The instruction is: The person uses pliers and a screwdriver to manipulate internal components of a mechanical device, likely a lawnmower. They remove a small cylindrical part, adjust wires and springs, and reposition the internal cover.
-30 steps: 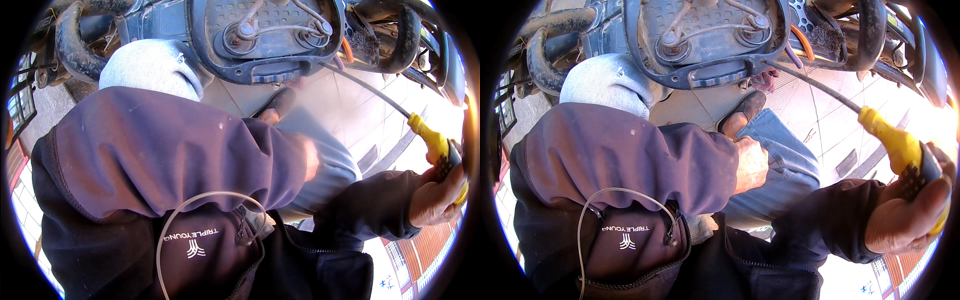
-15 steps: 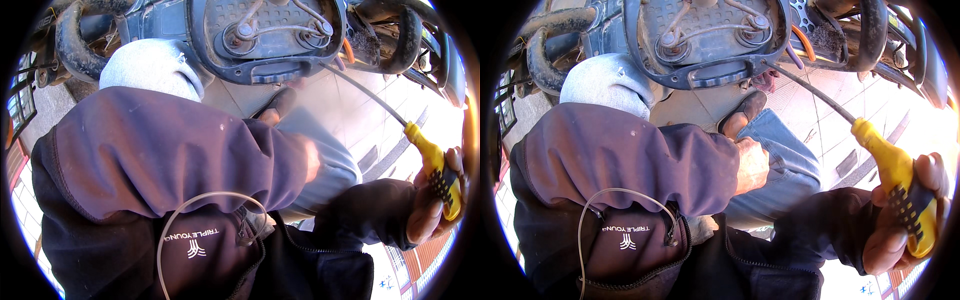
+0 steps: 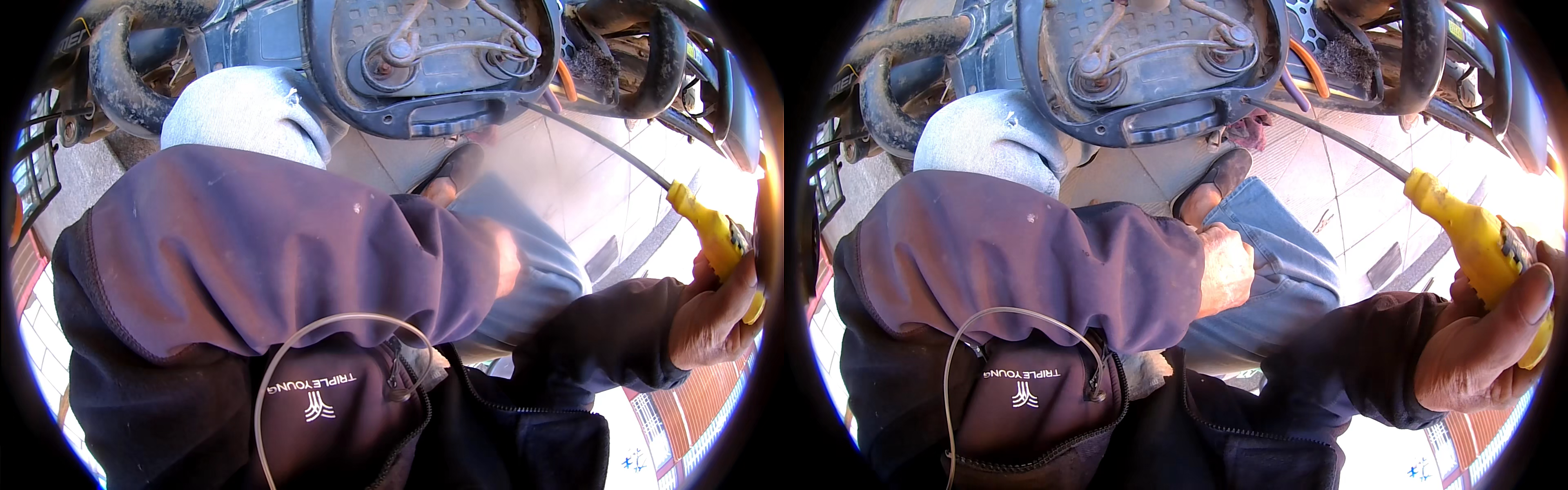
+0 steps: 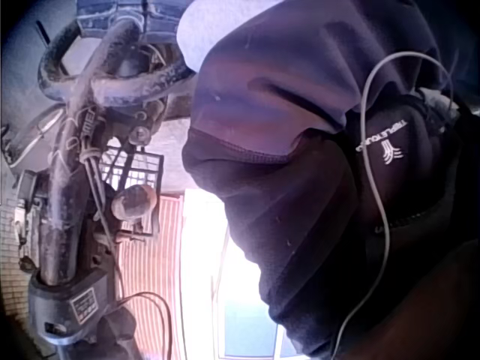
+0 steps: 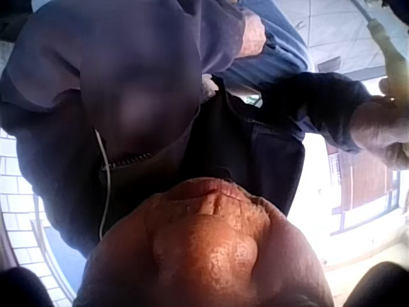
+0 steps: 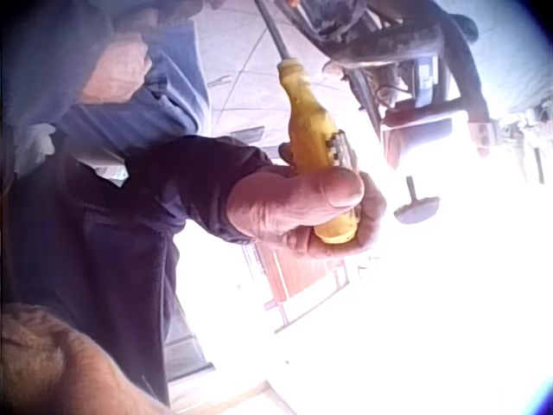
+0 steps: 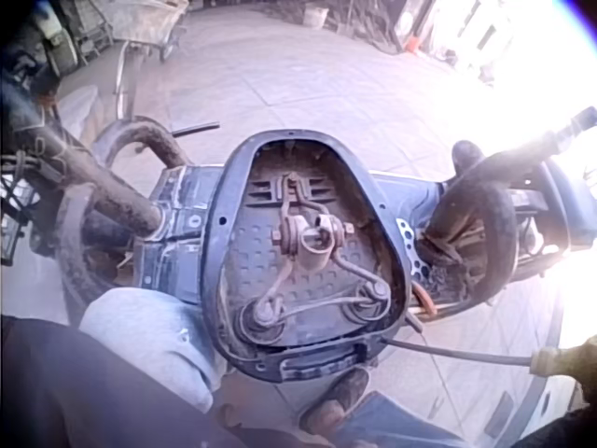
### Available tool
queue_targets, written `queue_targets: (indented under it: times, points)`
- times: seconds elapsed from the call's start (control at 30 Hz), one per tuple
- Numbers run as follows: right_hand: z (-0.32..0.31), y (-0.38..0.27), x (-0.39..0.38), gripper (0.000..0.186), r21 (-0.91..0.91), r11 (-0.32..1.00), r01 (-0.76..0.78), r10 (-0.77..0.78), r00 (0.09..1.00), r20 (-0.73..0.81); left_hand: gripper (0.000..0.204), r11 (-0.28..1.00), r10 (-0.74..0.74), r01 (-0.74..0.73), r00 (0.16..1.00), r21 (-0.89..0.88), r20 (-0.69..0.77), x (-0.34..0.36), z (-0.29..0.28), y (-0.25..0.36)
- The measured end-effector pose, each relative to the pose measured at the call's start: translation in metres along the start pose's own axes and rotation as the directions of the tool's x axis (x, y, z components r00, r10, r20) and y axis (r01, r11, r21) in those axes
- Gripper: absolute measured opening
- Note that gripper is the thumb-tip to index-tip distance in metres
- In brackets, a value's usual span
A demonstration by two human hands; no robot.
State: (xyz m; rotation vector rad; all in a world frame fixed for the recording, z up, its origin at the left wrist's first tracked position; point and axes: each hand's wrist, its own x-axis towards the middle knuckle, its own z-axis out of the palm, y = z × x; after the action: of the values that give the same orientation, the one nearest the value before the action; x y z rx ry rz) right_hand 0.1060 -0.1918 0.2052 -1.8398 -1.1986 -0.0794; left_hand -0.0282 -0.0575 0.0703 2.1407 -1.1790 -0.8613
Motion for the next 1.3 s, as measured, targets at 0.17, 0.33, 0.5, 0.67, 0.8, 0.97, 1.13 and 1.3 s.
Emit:
queue_targets:
  times: [0.17, 0.33, 0.5, 0.67, 0.8, 0.97, 1.13, 1.3]
  points:
    - [-0.022, 0.008, 0.005, 0.062, 0.071, 0.984, 0.162, -0.170, 0.976, 0.136, 0.029, 1.000, -0.003, 0.003, 1.000, -0.006, -0.002, 0.000, 0.000, 0.000]
    - [-0.023, 0.008, 0.006, 0.068, 0.039, 0.969, 0.244, -0.247, 0.951, 0.188, 0.029, 1.000, 0.000, 0.000, 1.000, -0.007, -0.003, -0.002, -0.001, 0.000]
    - [-0.007, -0.013, 0.000, 0.060, -0.031, 0.999, -0.019, 0.021, 0.998, 0.062, 0.029, 1.000, 0.002, -0.002, 1.000, -0.007, 0.001, 0.000, -0.001, 0.000]
    - [-0.041, -0.030, -0.009, 0.047, -0.145, 0.951, -0.275, 0.288, 0.954, 0.083, 0.029, 1.000, 0.001, -0.001, 1.000, -0.008, 0.002, 0.000, -0.002, 0.000]
    - [-0.039, -0.025, -0.015, 0.053, -0.356, 0.885, -0.300, 0.270, 0.954, -0.134, 0.030, 1.000, 0.003, -0.003, 1.000, -0.004, 0.005, 0.000, -0.002, 0.001]
    - [-0.030, -0.023, -0.007, 0.060, -0.427, 0.855, -0.293, 0.252, 0.956, -0.151, 0.030, 1.000, -0.004, 0.004, 1.000, -0.012, 0.007, 0.000, -0.002, 0.001]
    - [-0.057, -0.022, -0.010, 0.069, -0.048, 0.968, -0.248, 0.252, 0.942, 0.220, 0.030, 1.000, -0.003, 0.003, 1.000, -0.016, 0.006, -0.001, -0.002, 0.001]
    - [-0.068, -0.036, -0.010, 0.068, -0.031, 0.951, -0.307, 0.295, 0.873, 0.388, 0.030, 1.000, -0.003, 0.003, 1.000, -0.017, 0.008, -0.001, -0.003, 0.002]
